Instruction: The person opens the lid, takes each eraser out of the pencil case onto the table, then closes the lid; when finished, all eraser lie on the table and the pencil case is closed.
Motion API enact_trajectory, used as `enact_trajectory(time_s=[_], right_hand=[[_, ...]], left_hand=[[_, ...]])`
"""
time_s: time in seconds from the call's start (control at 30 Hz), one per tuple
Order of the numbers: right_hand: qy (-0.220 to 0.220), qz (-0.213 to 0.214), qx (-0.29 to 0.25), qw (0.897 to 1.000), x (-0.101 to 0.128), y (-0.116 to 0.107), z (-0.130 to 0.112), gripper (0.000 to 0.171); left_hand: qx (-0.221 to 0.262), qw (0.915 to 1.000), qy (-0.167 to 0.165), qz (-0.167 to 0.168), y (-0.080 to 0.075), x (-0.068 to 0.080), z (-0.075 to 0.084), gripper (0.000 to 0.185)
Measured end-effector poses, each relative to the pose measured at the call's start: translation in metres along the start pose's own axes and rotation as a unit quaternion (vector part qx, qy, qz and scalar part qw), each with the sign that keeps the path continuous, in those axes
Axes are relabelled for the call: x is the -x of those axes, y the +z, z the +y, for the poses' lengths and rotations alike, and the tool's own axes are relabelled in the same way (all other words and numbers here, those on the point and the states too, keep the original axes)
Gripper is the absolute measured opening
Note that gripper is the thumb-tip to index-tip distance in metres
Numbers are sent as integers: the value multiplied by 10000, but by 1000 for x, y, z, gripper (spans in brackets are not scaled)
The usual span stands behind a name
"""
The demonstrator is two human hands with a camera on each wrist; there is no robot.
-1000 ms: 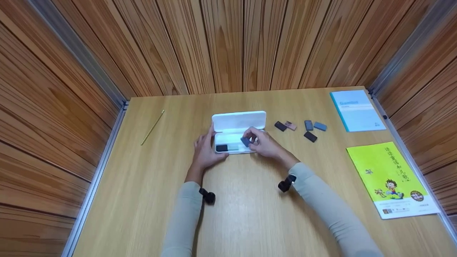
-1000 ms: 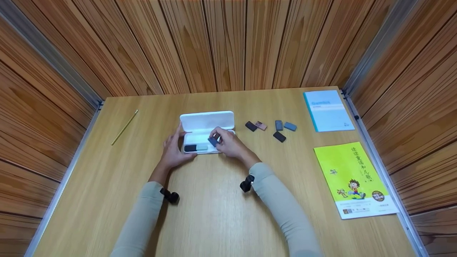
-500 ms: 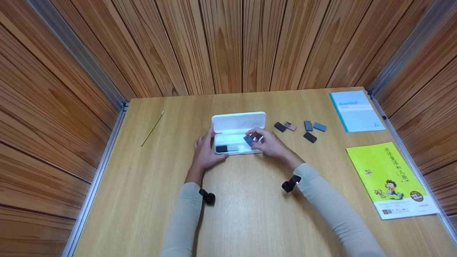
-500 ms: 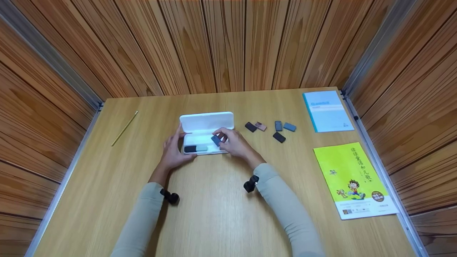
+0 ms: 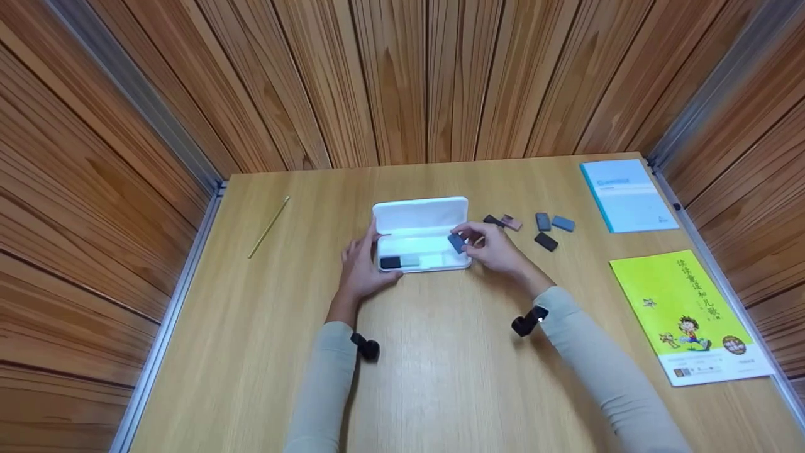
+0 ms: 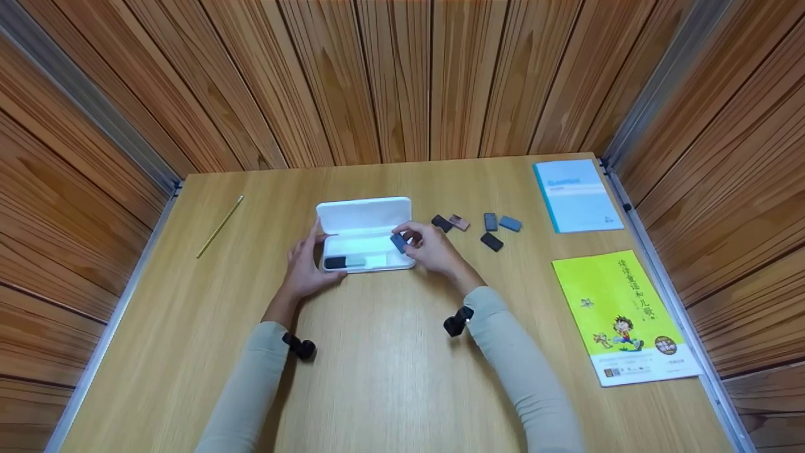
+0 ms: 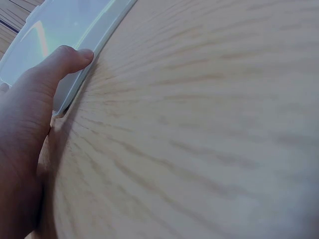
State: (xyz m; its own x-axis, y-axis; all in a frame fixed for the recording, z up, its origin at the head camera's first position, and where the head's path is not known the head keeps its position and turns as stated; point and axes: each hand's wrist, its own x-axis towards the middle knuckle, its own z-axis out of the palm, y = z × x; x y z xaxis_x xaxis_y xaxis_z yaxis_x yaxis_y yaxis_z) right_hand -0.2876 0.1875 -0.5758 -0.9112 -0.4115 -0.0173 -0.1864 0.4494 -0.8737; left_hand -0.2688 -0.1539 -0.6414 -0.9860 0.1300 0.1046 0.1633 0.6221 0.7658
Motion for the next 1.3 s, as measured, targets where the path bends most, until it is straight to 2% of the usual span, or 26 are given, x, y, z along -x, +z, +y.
enact_trajectory(time_s=[0.23,0.37,0.83,1.3], right_hand=[[116,211,157,9996,5,-15,6,40],[4,308,198,9993,8,-24,11,41],[21,415,249,9988,25,-54,21,39],[382,555,435,9968,44,-74,43,40]], left_hand=[[5,10000,-42,-22,-1,1,1,133],[8,10000,-38,-33,-1,1,1,133],[-77,10000,46,-19,-1,1,0,135],[-121,9999,96,-14,-1,1,0,135]])
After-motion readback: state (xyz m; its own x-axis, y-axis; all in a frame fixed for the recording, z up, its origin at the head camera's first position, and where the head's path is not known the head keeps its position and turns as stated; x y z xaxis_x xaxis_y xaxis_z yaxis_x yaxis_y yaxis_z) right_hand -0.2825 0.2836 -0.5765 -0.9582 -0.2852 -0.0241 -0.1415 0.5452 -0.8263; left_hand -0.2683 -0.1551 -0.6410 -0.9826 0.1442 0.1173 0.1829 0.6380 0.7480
